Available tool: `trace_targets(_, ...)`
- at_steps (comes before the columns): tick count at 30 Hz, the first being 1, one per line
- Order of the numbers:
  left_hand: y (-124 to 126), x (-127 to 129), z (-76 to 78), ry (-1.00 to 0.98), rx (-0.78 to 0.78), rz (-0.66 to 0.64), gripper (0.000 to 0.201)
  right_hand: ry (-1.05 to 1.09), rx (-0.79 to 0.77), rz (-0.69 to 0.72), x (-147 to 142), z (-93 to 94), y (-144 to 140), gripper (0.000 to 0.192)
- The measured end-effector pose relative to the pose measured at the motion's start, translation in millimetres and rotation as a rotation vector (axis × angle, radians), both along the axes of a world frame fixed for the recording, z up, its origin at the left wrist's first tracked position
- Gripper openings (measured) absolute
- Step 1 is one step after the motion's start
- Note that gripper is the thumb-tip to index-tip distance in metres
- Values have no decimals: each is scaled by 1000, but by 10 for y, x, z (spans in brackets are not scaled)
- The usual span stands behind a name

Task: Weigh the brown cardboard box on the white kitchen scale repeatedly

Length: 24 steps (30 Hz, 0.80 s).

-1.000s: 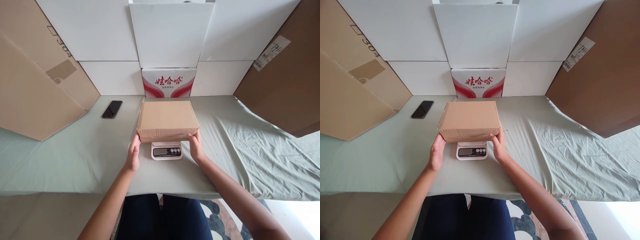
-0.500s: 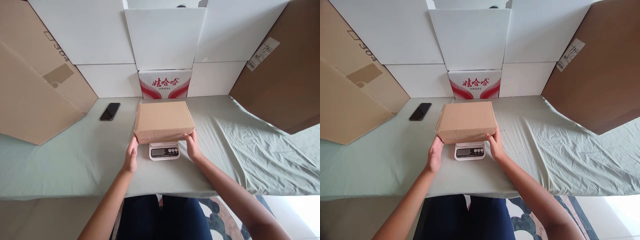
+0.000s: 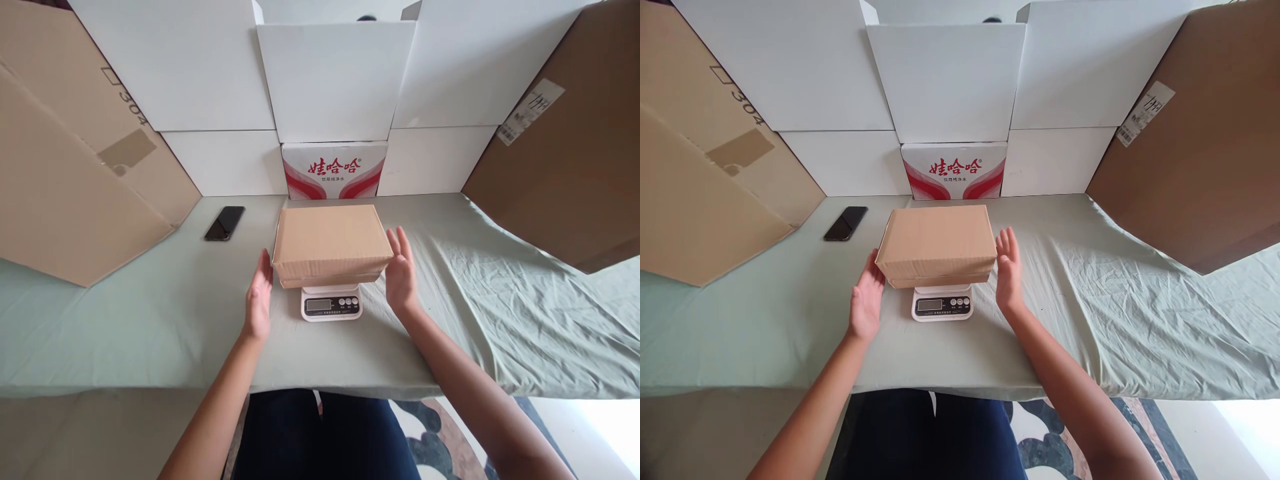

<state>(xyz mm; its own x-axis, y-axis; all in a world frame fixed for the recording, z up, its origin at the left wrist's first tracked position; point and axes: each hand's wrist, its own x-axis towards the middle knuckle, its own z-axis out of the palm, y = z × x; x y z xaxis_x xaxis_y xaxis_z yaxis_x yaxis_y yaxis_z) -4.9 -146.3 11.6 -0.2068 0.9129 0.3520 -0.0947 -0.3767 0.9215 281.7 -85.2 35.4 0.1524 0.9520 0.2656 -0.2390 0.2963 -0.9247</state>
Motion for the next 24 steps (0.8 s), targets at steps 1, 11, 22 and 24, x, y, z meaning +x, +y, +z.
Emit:
trace_targets(1, -15, 22, 9, 20, -7, -21, 86, -38, -3, 39, -38, -45, -19, 73)
trace_targets(11, -45, 104, 5, 76, -20, -107, 85, -140, 58, 108, -176, -254, -75, 56)
trace_targets(22, 1419, 47, 255, -93, 9, -86, 95, -233, 266, 76, -404, 129, 1064, 73)
trace_targets(24, 1601, 50, 121, -122, -14, -29, 93, -236, 252, 72, -462, 96, 1211, 74)
